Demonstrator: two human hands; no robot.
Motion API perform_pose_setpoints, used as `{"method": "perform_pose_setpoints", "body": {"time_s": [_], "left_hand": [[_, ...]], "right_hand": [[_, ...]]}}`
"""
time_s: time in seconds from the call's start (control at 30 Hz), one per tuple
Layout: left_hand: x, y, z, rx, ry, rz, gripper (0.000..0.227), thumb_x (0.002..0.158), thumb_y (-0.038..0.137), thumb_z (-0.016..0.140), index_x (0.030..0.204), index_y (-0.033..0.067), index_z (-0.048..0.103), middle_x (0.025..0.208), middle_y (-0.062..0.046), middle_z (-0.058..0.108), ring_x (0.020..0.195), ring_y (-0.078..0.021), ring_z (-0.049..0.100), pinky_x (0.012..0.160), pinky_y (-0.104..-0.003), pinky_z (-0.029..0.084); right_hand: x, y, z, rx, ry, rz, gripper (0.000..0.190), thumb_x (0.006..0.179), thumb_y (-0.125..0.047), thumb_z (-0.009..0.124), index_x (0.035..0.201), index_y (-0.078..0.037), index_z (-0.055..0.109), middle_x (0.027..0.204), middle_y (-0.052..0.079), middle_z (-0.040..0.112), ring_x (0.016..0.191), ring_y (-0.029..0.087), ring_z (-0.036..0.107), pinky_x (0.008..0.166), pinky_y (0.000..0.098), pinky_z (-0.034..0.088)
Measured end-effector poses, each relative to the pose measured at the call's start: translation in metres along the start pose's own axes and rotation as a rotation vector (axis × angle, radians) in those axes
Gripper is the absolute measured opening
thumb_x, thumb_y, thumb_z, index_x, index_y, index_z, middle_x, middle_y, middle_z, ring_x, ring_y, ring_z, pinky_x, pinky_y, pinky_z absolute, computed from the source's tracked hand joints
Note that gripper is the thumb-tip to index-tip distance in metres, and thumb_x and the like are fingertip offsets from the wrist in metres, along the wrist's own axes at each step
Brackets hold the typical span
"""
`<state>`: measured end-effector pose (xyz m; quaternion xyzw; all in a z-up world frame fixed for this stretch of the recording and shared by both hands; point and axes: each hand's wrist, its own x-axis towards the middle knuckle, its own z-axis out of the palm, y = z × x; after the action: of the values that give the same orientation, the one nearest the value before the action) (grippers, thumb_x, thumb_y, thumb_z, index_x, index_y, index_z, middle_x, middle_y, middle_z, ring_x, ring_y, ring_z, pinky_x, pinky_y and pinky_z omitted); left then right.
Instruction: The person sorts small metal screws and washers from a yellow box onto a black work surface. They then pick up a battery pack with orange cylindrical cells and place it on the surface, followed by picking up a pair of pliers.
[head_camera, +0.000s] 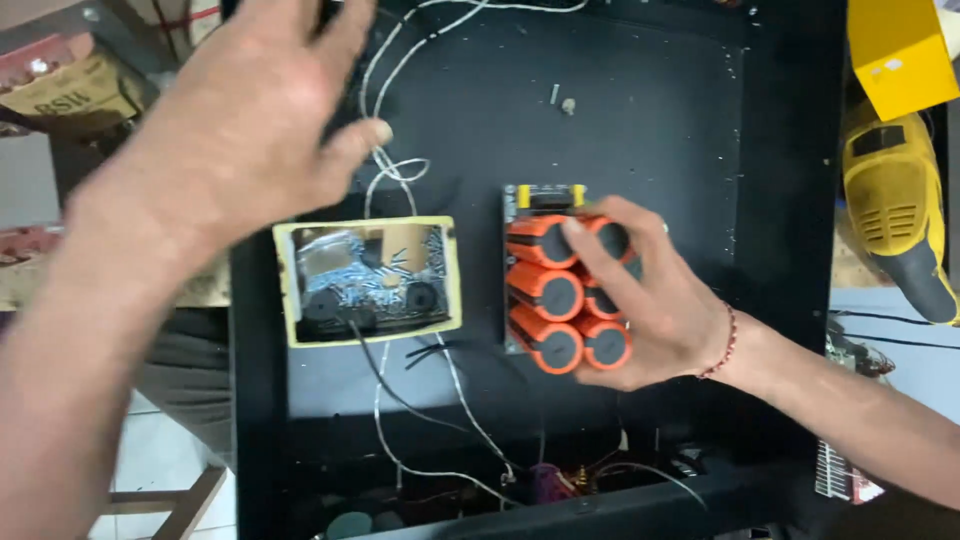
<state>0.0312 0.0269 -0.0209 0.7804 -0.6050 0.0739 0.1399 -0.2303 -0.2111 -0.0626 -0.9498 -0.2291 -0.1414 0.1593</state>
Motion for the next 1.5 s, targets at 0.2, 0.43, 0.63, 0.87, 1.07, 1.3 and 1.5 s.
{"method": "perform_pose_setpoints", "body": {"time_s": [0.2,0.43,0.63,0.87,1.07,1.3,1.5], "left_hand": [[-0.009,-0.004,0.024,0.372,0.072,0.022,0.079,0.086,0.058,0.075,0.146,0.0088,0.059,0.135,-0.013,0.057,0.111,-0.0295,0.065,0.078,-0.039,0.064],[-0.017,-0.011,0.035,0.734,0.139,0.032,0.067,0.097,0.076,0.063,0.145,0.0286,0.064,0.147,0.002,0.052,0.124,-0.0144,0.057,0.074,-0.023,0.058],[-0.020,-0.012,0.036,0.805,0.113,0.026,0.058,0.101,0.081,0.057,0.134,0.0339,0.065,0.145,0.009,0.054,0.124,-0.0098,0.057,0.073,-0.020,0.057],[-0.020,-0.015,0.037,0.793,0.083,0.019,0.052,0.101,0.079,0.056,0.128,0.0356,0.064,0.136,0.012,0.059,0.114,-0.0084,0.061,0.069,-0.020,0.054],[-0.019,-0.012,0.033,0.875,0.026,0.013,0.058,0.104,0.081,0.046,0.139,0.0376,0.060,0.139,0.010,0.056,0.112,-0.0079,0.060,0.069,-0.019,0.053],[-0.019,-0.009,0.031,0.954,0.049,0.000,0.064,0.102,0.087,0.044,0.146,0.0418,0.056,0.145,0.012,0.051,0.113,-0.0035,0.058,0.063,-0.014,0.052],[-0.017,-0.009,0.028,0.827,0.079,-0.007,0.066,0.097,0.080,0.055,0.147,0.0373,0.058,0.145,0.011,0.052,0.112,-0.0044,0.060,0.059,-0.015,0.055]], "right_hand": [[0.002,-0.005,-0.001,-0.095,0.038,0.021,0.092,0.079,-0.042,0.078,0.139,0.017,0.043,0.125,0.036,0.046,0.122,0.053,0.051,0.091,0.0514,0.058],[0.002,-0.005,-0.001,-0.044,0.030,0.083,0.088,0.077,-0.045,0.078,0.135,0.016,0.049,0.130,0.036,0.040,0.119,0.052,0.057,0.092,0.0484,0.058],[0.002,-0.004,-0.004,-0.032,-0.027,0.107,0.092,0.081,-0.048,0.078,0.141,0.014,0.045,0.134,0.036,0.038,0.120,0.053,0.059,0.095,0.0506,0.058],[0.004,-0.008,-0.003,-0.015,0.015,0.134,0.084,0.085,-0.043,0.073,0.136,0.018,0.048,0.132,0.035,0.038,0.119,0.056,0.061,0.096,0.0498,0.058],[0.006,-0.006,-0.005,-0.025,-0.022,0.131,0.086,0.084,-0.046,0.075,0.132,0.021,0.051,0.132,0.036,0.037,0.116,0.054,0.060,0.094,0.0482,0.060],[0.003,-0.007,-0.003,-0.014,-0.014,0.156,0.086,0.083,-0.048,0.076,0.136,0.015,0.049,0.133,0.034,0.038,0.121,0.054,0.061,0.099,0.0509,0.060],[0.003,-0.013,-0.004,0.018,0.005,0.230,0.086,0.079,-0.042,0.081,0.139,0.012,0.050,0.135,0.033,0.038,0.124,0.052,0.060,0.103,0.0501,0.058]]}}
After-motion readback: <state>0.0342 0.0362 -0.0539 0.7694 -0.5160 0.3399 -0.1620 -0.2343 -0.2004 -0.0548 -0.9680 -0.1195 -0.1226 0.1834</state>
